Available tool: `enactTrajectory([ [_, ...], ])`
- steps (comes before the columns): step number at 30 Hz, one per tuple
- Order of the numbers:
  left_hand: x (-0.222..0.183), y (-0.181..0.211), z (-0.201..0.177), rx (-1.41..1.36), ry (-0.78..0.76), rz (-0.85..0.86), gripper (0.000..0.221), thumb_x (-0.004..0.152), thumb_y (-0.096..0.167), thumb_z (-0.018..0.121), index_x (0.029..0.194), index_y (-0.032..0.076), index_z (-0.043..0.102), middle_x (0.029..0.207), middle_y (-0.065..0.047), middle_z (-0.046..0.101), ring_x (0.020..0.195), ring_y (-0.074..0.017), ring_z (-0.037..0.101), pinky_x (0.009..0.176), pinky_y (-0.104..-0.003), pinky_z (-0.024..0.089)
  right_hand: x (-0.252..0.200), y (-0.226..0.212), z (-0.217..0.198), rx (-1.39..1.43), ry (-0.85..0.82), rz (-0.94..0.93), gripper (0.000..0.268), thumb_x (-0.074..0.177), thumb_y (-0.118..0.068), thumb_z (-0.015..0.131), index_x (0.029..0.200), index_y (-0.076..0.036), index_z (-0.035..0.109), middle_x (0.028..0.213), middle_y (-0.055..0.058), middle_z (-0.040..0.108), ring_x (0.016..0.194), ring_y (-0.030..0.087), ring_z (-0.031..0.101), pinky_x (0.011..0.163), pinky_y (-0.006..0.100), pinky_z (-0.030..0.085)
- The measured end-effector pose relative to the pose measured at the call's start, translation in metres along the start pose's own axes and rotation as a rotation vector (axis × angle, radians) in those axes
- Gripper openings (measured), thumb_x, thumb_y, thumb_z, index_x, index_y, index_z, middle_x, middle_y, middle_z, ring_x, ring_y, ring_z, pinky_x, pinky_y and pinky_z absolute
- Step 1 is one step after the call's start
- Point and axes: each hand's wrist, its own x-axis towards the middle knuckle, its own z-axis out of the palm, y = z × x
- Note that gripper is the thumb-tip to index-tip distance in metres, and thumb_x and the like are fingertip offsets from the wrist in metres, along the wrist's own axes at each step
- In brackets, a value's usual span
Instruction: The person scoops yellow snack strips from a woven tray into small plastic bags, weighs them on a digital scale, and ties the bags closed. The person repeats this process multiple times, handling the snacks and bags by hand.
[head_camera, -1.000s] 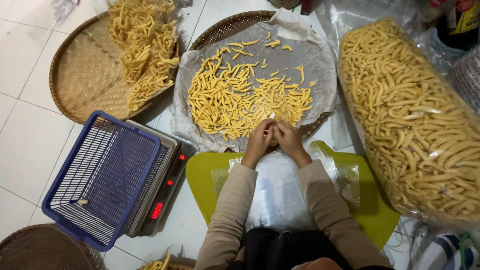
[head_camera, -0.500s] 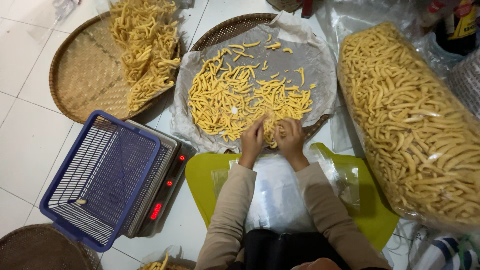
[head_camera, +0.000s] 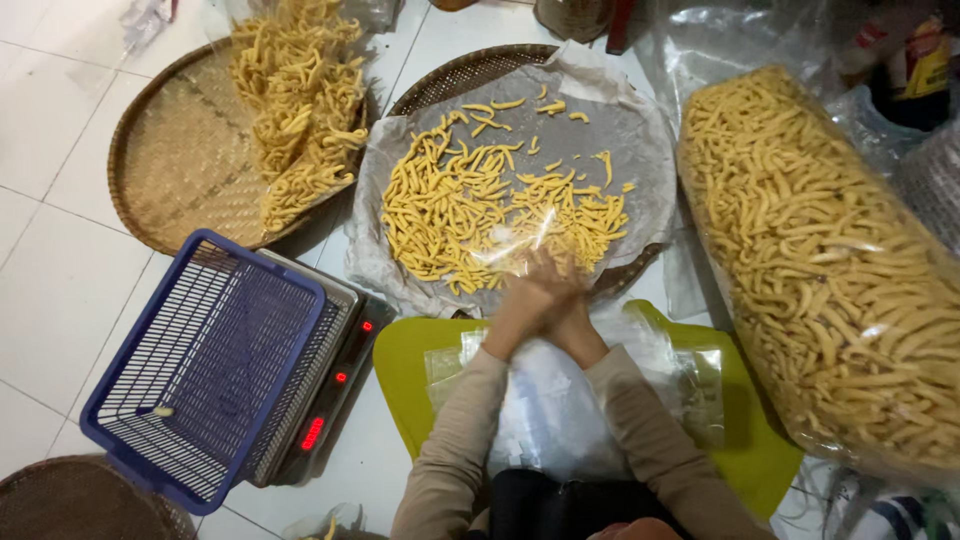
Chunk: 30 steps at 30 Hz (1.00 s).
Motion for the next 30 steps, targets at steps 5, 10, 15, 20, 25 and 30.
enactTrajectory([
  [5,0.006,0.072,0.007,-0.075,-0.356,0.33,0.008,0.094,0.02,0.065,0.092,0.014,0.071,0.085,-0.011,0.073,0.085,-0.0291,0.075,0.079,-0.05,0.058,-0.002,0.002,-0.002,-0.019,-0.065,0.224,0.053,0.099,-0.034,0.06,0.149,-0.02,0.052,0.157,0.025,0.038,0.14,0.044,0.039,0.118,0.055,0.025],
  [10,0.04,0.023,-0.04,0.023,-0.228,0.043,0.016,0.078,0.013,0.064,0.092,0.009,0.07,0.071,-0.013,0.068,0.066,-0.0323,0.07,0.061,-0.048,0.052,-0.009,-0.016,-0.052,0.227,0.244,0.004,0.048,0.098,-0.018,0.06,0.144,-0.003,0.054,0.155,0.031,0.042,0.142,0.052,0.04,0.12,0.052,0.033],
  [15,0.048,-0.109,-0.125,0.04,0.142,-0.387,0.032,0.092,0.007,0.067,0.122,0.015,0.075,0.066,-0.013,0.064,0.057,-0.0307,0.062,0.053,-0.043,0.046,0.024,0.003,-0.059,0.42,0.487,0.047,0.026,0.103,-0.004,0.058,0.128,-0.009,0.065,0.139,0.017,0.064,0.132,0.039,0.062,0.118,0.045,0.046],
  [20,0.001,-0.167,-0.163,-0.4,0.632,-0.781,0.031,0.107,-0.003,0.056,0.132,0.008,0.07,0.072,-0.003,0.063,0.055,-0.004,0.05,0.051,-0.026,0.039,0.156,0.114,0.013,0.303,0.235,0.268,0.065,0.096,-0.022,0.069,0.152,0.0,0.043,0.154,0.026,0.042,0.142,0.046,0.039,0.119,0.053,0.032],
  [25,-0.03,-0.208,-0.152,-0.485,0.847,-0.865,0.032,0.108,-0.005,0.049,0.135,-0.003,0.066,0.07,-0.002,0.055,0.055,-0.006,0.048,0.051,-0.022,0.036,0.243,0.239,0.122,0.007,0.269,0.374,0.077,0.096,-0.035,0.075,0.157,-0.005,0.038,0.155,0.033,0.036,0.144,0.053,0.031,0.12,0.061,0.021],
  [30,-0.045,-0.228,-0.144,-0.467,0.91,-0.786,0.03,0.107,-0.008,0.047,0.133,-0.007,0.063,0.072,-0.005,0.057,0.056,-0.0093,0.049,0.051,-0.023,0.035,0.288,0.262,0.194,0.0,0.28,0.342,0.066,0.105,-0.039,0.073,0.157,-0.012,0.045,0.161,0.027,0.037,0.148,0.05,0.031,0.123,0.06,0.021],
])
